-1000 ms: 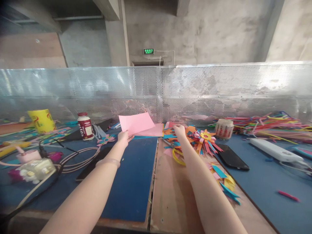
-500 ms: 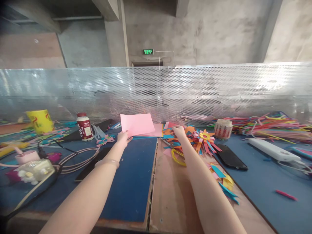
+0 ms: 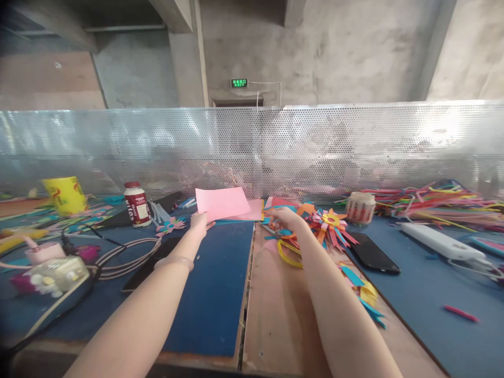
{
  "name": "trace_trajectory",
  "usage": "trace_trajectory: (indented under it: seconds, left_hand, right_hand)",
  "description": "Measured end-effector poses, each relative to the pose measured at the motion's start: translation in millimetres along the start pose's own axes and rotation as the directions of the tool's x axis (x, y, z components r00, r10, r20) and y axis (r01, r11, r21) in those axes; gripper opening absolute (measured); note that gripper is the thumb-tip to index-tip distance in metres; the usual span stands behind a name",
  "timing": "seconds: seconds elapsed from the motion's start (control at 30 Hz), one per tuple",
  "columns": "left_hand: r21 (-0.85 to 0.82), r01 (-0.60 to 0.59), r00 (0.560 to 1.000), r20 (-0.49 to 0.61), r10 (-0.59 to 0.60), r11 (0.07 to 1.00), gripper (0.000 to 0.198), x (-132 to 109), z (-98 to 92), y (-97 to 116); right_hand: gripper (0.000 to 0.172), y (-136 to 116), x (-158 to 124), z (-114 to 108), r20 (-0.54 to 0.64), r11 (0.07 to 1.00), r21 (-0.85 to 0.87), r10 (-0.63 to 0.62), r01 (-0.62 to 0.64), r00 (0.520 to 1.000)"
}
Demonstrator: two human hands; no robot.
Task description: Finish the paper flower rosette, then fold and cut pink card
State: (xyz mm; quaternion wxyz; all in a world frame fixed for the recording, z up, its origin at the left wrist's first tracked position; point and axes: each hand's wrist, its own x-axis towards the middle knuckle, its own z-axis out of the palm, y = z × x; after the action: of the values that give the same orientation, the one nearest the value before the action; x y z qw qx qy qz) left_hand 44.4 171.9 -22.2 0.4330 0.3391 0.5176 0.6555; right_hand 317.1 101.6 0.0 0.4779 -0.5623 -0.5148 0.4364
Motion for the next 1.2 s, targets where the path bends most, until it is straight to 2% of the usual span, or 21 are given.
trace_trajectory:
  seconds: [0.07, 0.13, 0.2, 0.27, 0.3, 0.37, 0.4, 0.43, 0.5, 0.53, 0.57, 0.67, 0.73, 0.87, 0.93, 1.0, 1.07, 1.1, 1.13, 1.17, 1.2]
  left_hand:
    - [0.057, -0.013, 1.0, 0.015, 0.012, 0.998, 0.026, -1, 0.9, 0]
    - [0.126, -0.045, 0.998, 0.039, 0.04, 0.991, 0.028, -4, 1.2, 1]
    - [0.174, -0.101, 0.994, 0.052, 0.094, 0.98, 0.039, -10, 1.5, 3]
    - [0.26, -0.256, 0.967, 0.074, 0.245, 0.931, 0.061, -21, 3.7, 6]
    - [0.337, -0.375, 0.927, 0.115, 0.357, 0.864, 0.072, -27, 6.2, 6]
    - [0.534, -0.647, 0.755, 0.347, 0.557, 0.545, 0.084, -42, 14.9, 6]
    - [0.57, -0.73, 0.67, 0.492, 0.555, 0.377, 0.084, -50, 20.9, 5]
    - [0.562, -0.783, 0.613, 0.622, 0.487, 0.267, 0.083, -59, 27.6, 4]
    - [0.534, -0.814, 0.579, 0.777, 0.248, 0.227, 0.087, -77, 41.2, -2]
    - [0.526, -0.821, 0.558, 0.82, 0.123, 0.221, 0.093, -86, 47.1, -5]
    - [0.49, -0.848, 0.506, 0.861, 0.039, 0.201, 0.098, -94, 51.8, -8]
    - [0.408, -0.897, 0.402, 0.913, -0.069, 0.169, 0.102, -111, 58.4, -14]
    - [0.404, -0.896, 0.391, 0.914, -0.104, 0.182, 0.102, -113, 57.5, -15]
    - [0.411, -0.882, 0.391, 0.911, -0.128, 0.23, 0.105, -106, 53.5, -11]
    - [0.384, -0.886, 0.383, 0.922, -0.058, 0.259, 0.1, -108, 55.7, -8]
    - [0.294, -0.901, 0.335, 0.939, 0.082, 0.318, 0.087, -122, 63.2, -6]
    - [0.12, -0.891, 0.236, 0.946, 0.222, 0.438, 0.068, -149, 75.7, -7]
    - [0.046, -0.834, 0.202, 0.953, 0.227, 0.55, 0.06, -168, 83.0, -8]
    - [-0.005, -0.716, 0.176, 0.966, 0.187, 0.698, 0.053, -187, 90.2, -11]
    - [-0.013, -0.538, 0.144, 0.984, 0.108, 0.843, 0.048, -208, 96.7, -14]
    - [0.017, -0.349, 0.06, 0.998, 0.004, 0.937, 0.043, -227, 101.9, -17]
  right_hand:
    - [0.02, -11, -9, -4, 0.181, 0.993, -0.075, 0.102, -0.09, 0.978]
    - [0.025, -28, -18, -9, 0.343, 0.978, -0.178, 0.169, -0.113, 0.924]
    - [0.027, -45, -27, -13, 0.408, 0.965, -0.252, 0.171, -0.07, 0.897]
    - [0.024, -59, -34, -15, 0.402, 0.943, -0.329, 0.185, -0.047, 0.897]
    - [0.021, -64, -36, -16, 0.385, 0.923, -0.38, 0.213, -0.056, 0.898]
    - [0.017, -69, -39, -17, 0.33, 0.878, -0.471, 0.27, -0.09, 0.904]
    - [0.015, -69, -39, -17, 0.302, 0.864, -0.492, 0.282, -0.105, 0.91]
    - [0.014, -69, -39, -19, 0.277, 0.861, -0.496, 0.278, -0.111, 0.92]
    - [0.012, -70, -38, -22, 0.244, 0.876, -0.472, 0.237, -0.099, 0.94]
    - [0.011, -72, -38, -25, 0.237, 0.887, -0.454, 0.207, -0.08, 0.949]
    - [0.011, -74, -39, -27, 0.235, 0.896, -0.44, 0.174, -0.055, 0.956]
    - [0.011, -90, -48, -35, 0.251, 0.918, -0.387, 0.014, 0.087, 0.968]
    - [0.014, -105, -61, -39, 0.283, 0.93, -0.285, -0.151, 0.233, 0.947]
    - [0.026, -129, -89, -46, 0.317, 0.865, 0.131, -0.5, 0.485, 0.806]
    - [0.026, -135, -97, -49, 0.234, 0.805, 0.269, -0.587, 0.529, 0.775]
    - [0.023, -137, -99, -50, 0.142, 0.782, 0.322, -0.597, 0.533, 0.79]
    - [0.02, -138, -95, -50, 0.092, 0.79, 0.327, -0.572, 0.518, 0.815]
    - [0.019, -138, -93, -49, 0.081, 0.795, 0.326, -0.562, 0.511, 0.823]
    - [0.018, -138, -90, -48, 0.078, 0.798, 0.33, -0.556, 0.504, 0.828]
    - [0.016, -139, -88, -46, 0.081, 0.797, 0.34, -0.554, 0.5, 0.829]
    - [0.016, -139, -86, -45, 0.088, 0.794, 0.353, -0.554, 0.494, 0.828]
